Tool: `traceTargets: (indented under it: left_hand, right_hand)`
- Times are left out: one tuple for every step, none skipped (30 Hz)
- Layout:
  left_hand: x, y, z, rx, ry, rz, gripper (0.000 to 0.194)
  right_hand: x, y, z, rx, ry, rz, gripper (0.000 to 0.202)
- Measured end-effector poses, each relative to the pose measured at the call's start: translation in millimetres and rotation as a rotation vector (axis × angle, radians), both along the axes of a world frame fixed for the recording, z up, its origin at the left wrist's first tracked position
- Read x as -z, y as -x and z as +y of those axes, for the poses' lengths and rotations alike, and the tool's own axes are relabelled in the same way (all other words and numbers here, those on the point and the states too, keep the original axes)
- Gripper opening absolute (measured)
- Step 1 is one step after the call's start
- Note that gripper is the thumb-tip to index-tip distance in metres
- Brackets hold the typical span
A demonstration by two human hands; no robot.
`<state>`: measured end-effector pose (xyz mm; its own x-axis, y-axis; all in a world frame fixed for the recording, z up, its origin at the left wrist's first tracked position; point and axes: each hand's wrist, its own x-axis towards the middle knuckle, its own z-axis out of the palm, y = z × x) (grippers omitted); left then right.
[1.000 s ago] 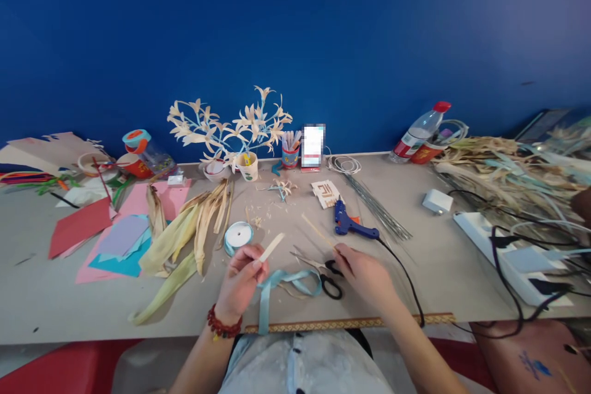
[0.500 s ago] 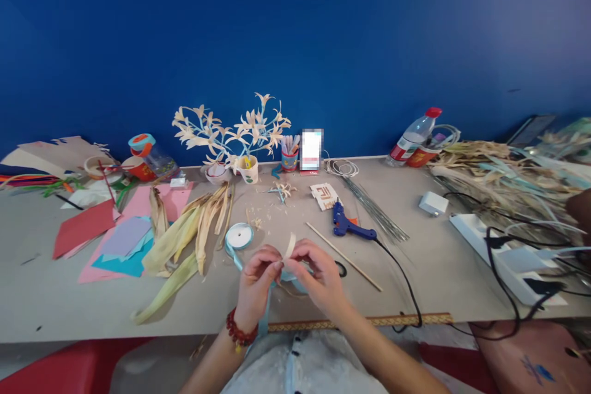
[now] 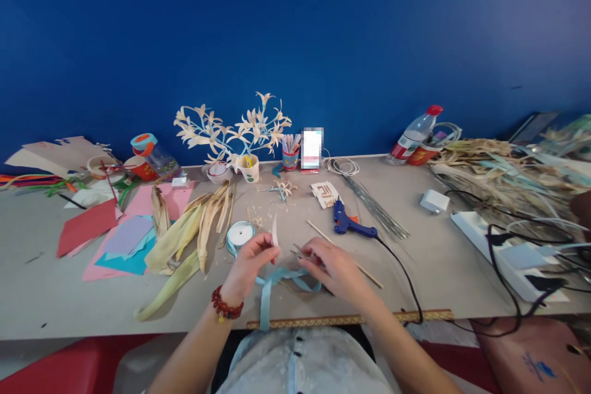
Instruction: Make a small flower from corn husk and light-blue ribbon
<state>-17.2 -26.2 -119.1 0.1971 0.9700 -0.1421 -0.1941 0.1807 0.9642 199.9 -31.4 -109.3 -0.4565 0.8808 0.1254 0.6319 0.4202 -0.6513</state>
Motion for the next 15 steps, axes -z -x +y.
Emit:
traceTargets:
  left_hand:
    - [-0.9, 2, 4, -0.027, -0.008, -0.006, 0.011]
    - [-2.2, 4, 8, -0.050, -0.019, -0.009, 0.012]
    - [-3.6, 5, 12, -0.069, -0.027, -0.011, 0.012]
    - [-5.0, 7, 17, -0.078, -0.028, -0.014, 0.013]
    - [-6.2, 7, 20, -0.082, -0.025, -0.021, 0.013]
    - [-7.2, 6, 24, -0.080, -0.017, -0.030, 0.013]
    - [-8.0, 5, 27, -0.076, -0.010, -0.041, 0.014]
    - [-8.7, 3, 29, -0.077, -0.005, -0.054, 0.014]
    - [-9.3, 1, 31, -0.081, -0.004, -0.068, 0.014]
    - [-10.0, -1, 32, -0.086, -0.004, -0.084, 0.014]
    - [-10.7, -3, 32, -0.092, -0.004, -0.102, 0.015]
    - [-11.4, -6, 32, -0.098, -0.003, -0.121, 0.016]
    - [-12.1, -7, 32, -0.106, -0.001, -0.140, 0.016]
    - [-12.8, -8, 31, -0.116, 0.002, -0.160, 0.017]
    - [-13.4, -9, 30, -0.127, 0.006, -0.179, 0.017]
  right_hand:
    - [2.6, -10, -2, 0.065, -0.012, -0.067, 0.017]
    - [5.5, -21, -4, 0.097, -0.002, -0.132, 0.017]
    - [8.5, -30, -8, 0.097, 0.025, -0.195, 0.014]
    - [11.6, -38, -12, 0.113, 0.044, -0.259, 0.012]
    - [14.5, -43, -16, 0.114, 0.057, -0.323, 0.012]
    - [17.1, -47, -19, 0.118, 0.061, -0.379, 0.016]
    - [19.3, -47, -22, 0.132, 0.062, -0.429, 0.019]
    - [20.9, -47, -24, 0.142, 0.067, -0.473, 0.019]
    - [22.0, -45, -25, 0.159, 0.071, -0.506, 0.017]
    - [22.5, -43, -24, 0.176, 0.079, -0.526, 0.015]
    - [22.6, -42, -22, 0.197, 0.088, -0.530, 0.014]
    - [22.5, -42, -19, 0.223, 0.102, -0.516, 0.013]
    - [22.3, -43, -16, 0.252, 0.124, -0.488, 0.012]
    - [22.3, -46, -13, 0.277, 0.157, -0.441, 0.012]
    - [22.8, -49, -10, 0.293, 0.208, -0.370, 0.011]
